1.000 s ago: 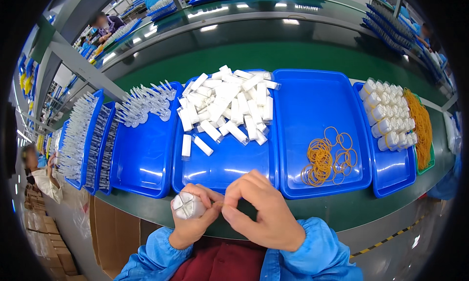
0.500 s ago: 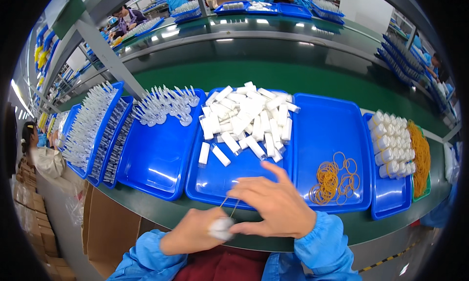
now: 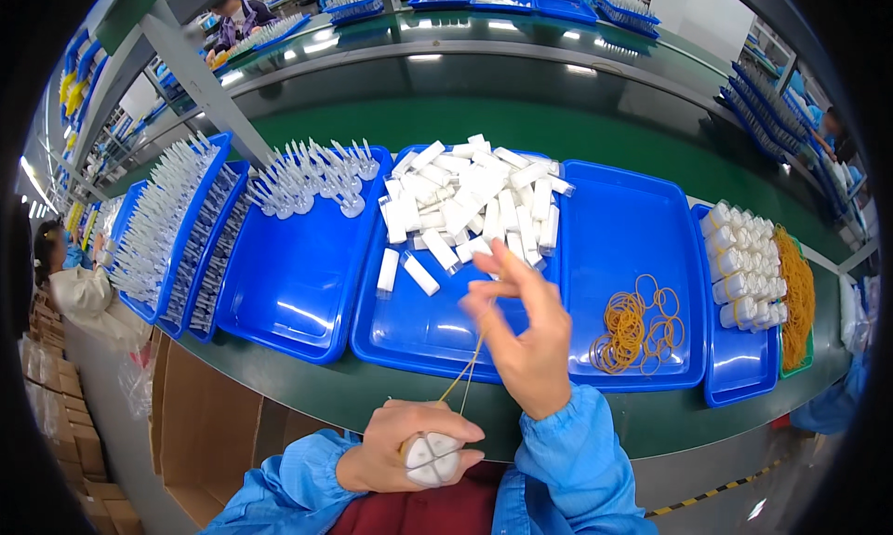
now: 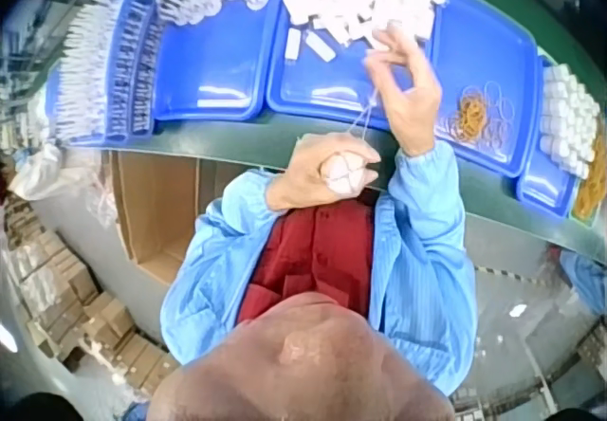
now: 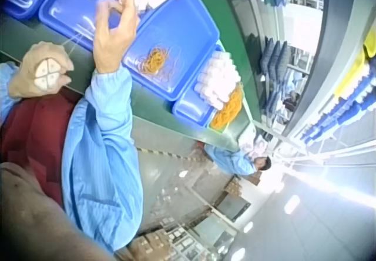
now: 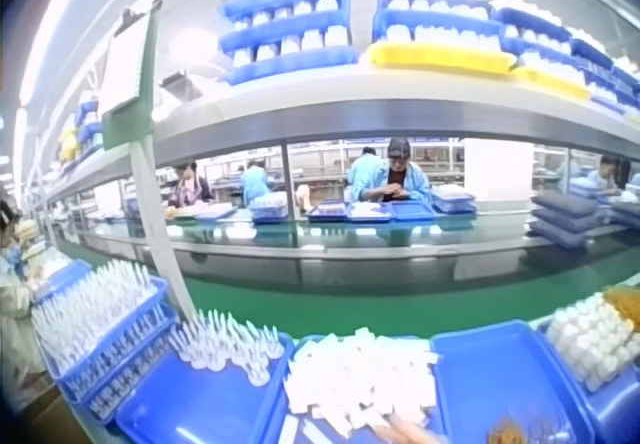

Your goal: Group and secure plastic components using rubber bands on a production line.

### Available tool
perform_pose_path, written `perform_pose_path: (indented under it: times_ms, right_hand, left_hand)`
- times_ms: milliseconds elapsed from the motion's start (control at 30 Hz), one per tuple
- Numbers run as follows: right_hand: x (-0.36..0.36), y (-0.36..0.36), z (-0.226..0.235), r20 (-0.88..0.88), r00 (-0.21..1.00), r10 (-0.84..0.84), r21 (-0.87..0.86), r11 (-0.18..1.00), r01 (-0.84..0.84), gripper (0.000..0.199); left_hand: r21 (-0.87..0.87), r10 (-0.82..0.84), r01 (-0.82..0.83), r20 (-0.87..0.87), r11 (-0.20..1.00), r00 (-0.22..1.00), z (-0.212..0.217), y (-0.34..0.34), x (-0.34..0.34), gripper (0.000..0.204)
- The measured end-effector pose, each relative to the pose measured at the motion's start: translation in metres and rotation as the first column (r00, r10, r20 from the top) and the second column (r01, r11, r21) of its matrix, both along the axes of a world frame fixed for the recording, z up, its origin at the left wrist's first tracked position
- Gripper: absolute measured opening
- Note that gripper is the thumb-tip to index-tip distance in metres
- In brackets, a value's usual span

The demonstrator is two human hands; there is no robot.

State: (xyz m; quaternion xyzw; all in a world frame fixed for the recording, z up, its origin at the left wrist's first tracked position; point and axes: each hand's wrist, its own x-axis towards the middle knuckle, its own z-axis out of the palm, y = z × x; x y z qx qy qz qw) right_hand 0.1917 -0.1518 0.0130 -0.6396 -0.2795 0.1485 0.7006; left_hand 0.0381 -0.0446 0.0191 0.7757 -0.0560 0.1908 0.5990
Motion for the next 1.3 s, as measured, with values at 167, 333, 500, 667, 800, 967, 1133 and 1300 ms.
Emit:
perform_pose_path:
  times_ms: [167,333,500,667,800,967,1133,1300]
  right_hand:
    - [-0.012,-0.027,0.009,0.124,0.947,0.295,-0.133,0.951,-0.279,0.091]
    - [-0.021,-0.029,0.030,0.535,0.654,0.534,-0.691,0.723,-0.025,0.071]
    - [-0.023,-0.055,0.053,0.153,0.489,0.859,-0.698,0.444,-0.562,0.033]
    - [-0.042,-0.024,0.029,0.889,0.296,0.349,-0.324,0.937,-0.131,0.055]
    - [-0.036,-0.018,-0.006,-0.101,0.917,0.387,0.128,0.919,-0.373,0.098]
    - [-0.030,-0.023,-0.021,0.075,0.924,0.376,-0.061,0.926,-0.372,0.085]
    - [-0.034,-0.025,-0.006,0.196,0.936,0.293,-0.189,0.948,-0.257,0.040]
    - [-0.058,-0.016,-0.007,0.344,0.931,0.123,-0.258,0.966,-0.033,0.036]
  left_hand:
    - [0.231,0.381,-0.356,-0.073,0.906,0.922,-0.001,0.009,0.009,0.069]
    - [0.271,0.203,-0.184,-0.043,0.945,0.978,-0.006,0.024,0.011,0.063]
    - [-0.749,-0.402,-0.068,-0.427,0.659,0.810,-0.003,0.049,0.001,0.033]
    - [-0.932,-0.538,-0.259,-0.358,0.253,0.763,-0.027,0.003,-0.011,0.042]
    - [-0.783,0.019,-0.269,-0.313,0.561,0.950,-0.003,0.011,0.008,0.065]
    - [0.413,0.274,-0.265,0.038,0.871,0.961,-0.021,0.027,0.014,0.097]
    - [0.159,0.036,0.015,-0.308,0.987,0.951,-0.015,0.026,0.013,0.120]
    - [-0.618,0.014,-0.177,-0.259,0.766,0.966,-0.018,0.011,0.023,0.083]
